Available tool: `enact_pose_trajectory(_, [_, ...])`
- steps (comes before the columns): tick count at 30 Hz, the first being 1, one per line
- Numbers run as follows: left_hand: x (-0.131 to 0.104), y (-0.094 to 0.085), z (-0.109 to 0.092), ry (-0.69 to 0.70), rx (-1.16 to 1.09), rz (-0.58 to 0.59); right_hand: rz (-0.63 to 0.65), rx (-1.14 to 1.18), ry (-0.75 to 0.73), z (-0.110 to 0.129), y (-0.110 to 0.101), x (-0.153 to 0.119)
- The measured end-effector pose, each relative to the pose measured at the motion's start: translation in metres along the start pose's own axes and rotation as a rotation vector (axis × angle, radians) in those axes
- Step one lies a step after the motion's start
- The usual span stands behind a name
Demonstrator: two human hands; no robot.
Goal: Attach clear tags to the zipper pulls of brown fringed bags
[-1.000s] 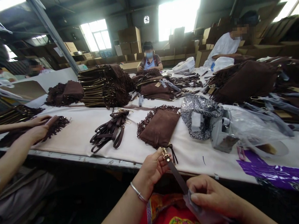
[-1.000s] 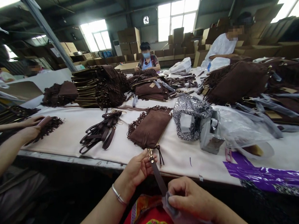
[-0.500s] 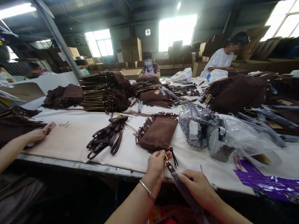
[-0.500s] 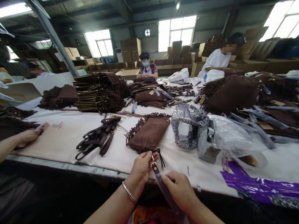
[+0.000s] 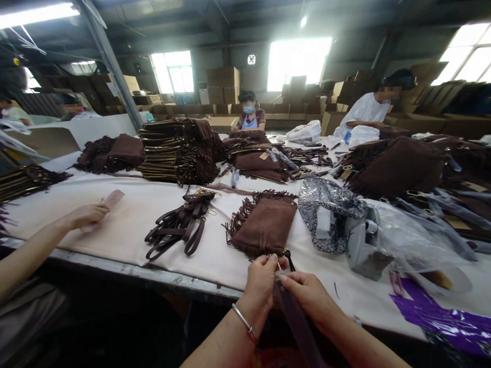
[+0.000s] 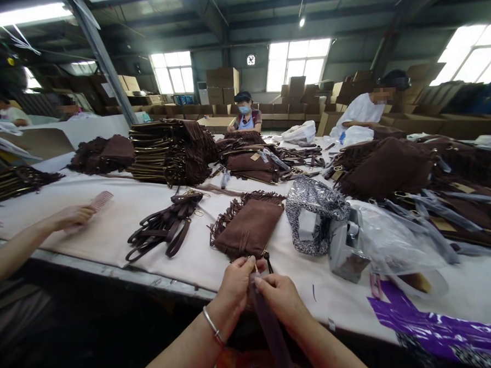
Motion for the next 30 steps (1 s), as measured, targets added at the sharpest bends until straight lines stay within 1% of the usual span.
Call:
enact_pose_trajectory(3, [-0.011, -0.002, -0.002, -0.077, 0.026, 0.029, -0.027, 0.106, 0.006, 0.0, -0.003, 0.0])
enact_pose_trajectory(6, [-0.03, -0.007, -0.001, -0.173, 0.005, 0.085, -0.018, 0.213, 0.035, -0.004, -0.002, 0.003])
enact_pose_trajectory(8, [-0.044, -0.011, 0.002, -0.238, 0.013, 0.124, -0.017, 0.221, 0.027, -0.005, 0.001, 0.006])
enact_pose_trajectory(10, [-0.053, -0.016, 0.006, -0.287, 0.06, 0.121, -0.042, 0.181, -0.005, -0.006, 0.003, 0.011])
enact_pose_trajectory(12, [-0.057, -0.022, 0.008, -0.295, 0.124, 0.077, -0.065, 0.135, -0.033, -0.005, 0.005, 0.017])
enact_pose_trajectory(15, [-0.052, -0.027, 0.007, -0.278, 0.2, 0.028, -0.102, 0.03, -0.09, 0.001, 0.004, 0.025])
enact_pose_trajectory(17, [-0.047, -0.027, 0.003, -0.264, 0.19, 0.036, -0.132, -0.11, -0.151, 0.007, -0.001, 0.026])
enact_pose_trajectory(19, [-0.041, -0.025, -0.004, -0.245, 0.145, 0.06, -0.192, -0.288, -0.261, 0.018, -0.01, 0.024])
enact_pose_trajectory(20, [-0.04, -0.024, -0.008, -0.247, 0.129, 0.067, -0.23, -0.374, -0.35, 0.024, -0.015, 0.02])
enact_pose_trajectory(22, [-0.039, -0.024, -0.016, -0.277, 0.144, 0.073, -0.286, -0.528, -0.581, 0.038, -0.019, 0.01])
enact_pose_trajectory(24, [-0.042, -0.023, -0.02, -0.341, 0.203, 0.102, -0.27, -0.688, -0.799, 0.047, -0.014, 0.001])
enact_pose_trajectory(25, [-0.045, -0.023, -0.02, -0.369, 0.24, 0.128, -0.246, -0.773, -0.883, 0.05, -0.009, -0.003])
enact_pose_trajectory(27, [-0.05, -0.024, -0.02, -0.41, 0.311, 0.178, -0.213, -0.93, -0.996, 0.051, 0.0, -0.007])
enact_pose_trajectory(28, [-0.053, -0.026, -0.019, -0.417, 0.343, 0.196, -0.206, -0.988, -1.031, 0.052, 0.003, -0.009])
enact_pose_trajectory(30, [-0.056, -0.031, -0.018, -0.388, 0.4, 0.21, -0.19, -1.057, -1.065, 0.053, 0.006, -0.013])
Point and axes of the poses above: each hand's wrist, its own x-axis towards the middle knuckle, its own y-axis out of the palm, z = x × y, the point moved 6 cm from there along x, towards the middle knuckle, and after that the axes turned 15 degrees about -x, right-handed, at the moved point
